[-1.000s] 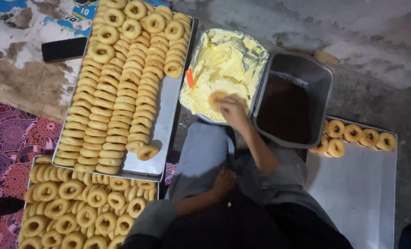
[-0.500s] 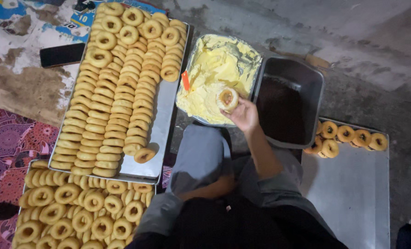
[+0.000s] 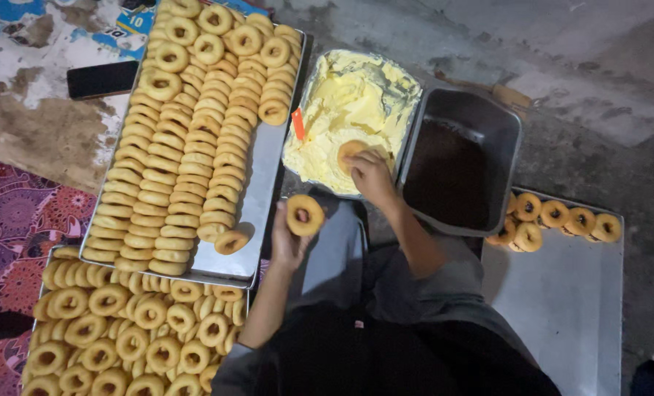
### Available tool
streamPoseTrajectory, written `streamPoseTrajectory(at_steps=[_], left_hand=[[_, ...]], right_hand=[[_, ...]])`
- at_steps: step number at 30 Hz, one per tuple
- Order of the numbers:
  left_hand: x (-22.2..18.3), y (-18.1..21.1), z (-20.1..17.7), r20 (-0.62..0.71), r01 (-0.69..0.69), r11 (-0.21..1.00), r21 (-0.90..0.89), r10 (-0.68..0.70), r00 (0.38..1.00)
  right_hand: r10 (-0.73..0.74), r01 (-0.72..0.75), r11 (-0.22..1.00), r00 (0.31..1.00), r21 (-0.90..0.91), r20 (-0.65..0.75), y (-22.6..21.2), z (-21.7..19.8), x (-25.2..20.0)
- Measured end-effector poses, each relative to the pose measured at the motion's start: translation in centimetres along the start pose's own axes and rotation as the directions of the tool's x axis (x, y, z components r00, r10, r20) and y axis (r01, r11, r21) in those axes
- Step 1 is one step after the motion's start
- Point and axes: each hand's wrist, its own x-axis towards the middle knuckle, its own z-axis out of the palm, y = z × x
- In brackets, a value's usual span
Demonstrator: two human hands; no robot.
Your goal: The person picks plain donuts from a tray, fills the center with a yellow cream using a small spatula, dips the filled donut into a dark liquid, and places it on a separate tray. The process is repeated for multiple donuts.
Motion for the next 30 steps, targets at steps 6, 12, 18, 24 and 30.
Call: streamPoseTrajectory(at_steps=[6,12,18,24,30], left_hand=[[2.1,1.6,0.1,-0.051,-0.044,0.998,-0.052,0.042,0.998],[3.0,1.1,0.6,-0.003,0.024,0.979,-0.202,-0.025,1.000],[3.2,0.7,0.2,0.090,-0.126,0.991,0.044,0.122,0.988],[4.9,0.3,0.2,-0.009,-0.171,0.975,0.142,0.174,0.985],[4.5,0.6,1.7,-0.110,0.046,0.994,-0.095,-0.057,0.992]], right_hand=[[0.058,-0.058,0.992,0.998,0.111,0.007,-3.5,-1.1,-0.4],[0.040,-0.021,0.994,0.985,0.111,-0.168,-4.7,-1.5,-1.2],[0.007,-0.007,1.000,1.000,-0.023,-0.020,-2.2,-0.5,-0.2],[0.335,-0.317,0.873,0.942,0.372,0.015,-5.6,-1.3,-0.9],[0.304,-0.261,0.890,0.951,0.373,-0.060,-8.8,-3.6,-0.1]])
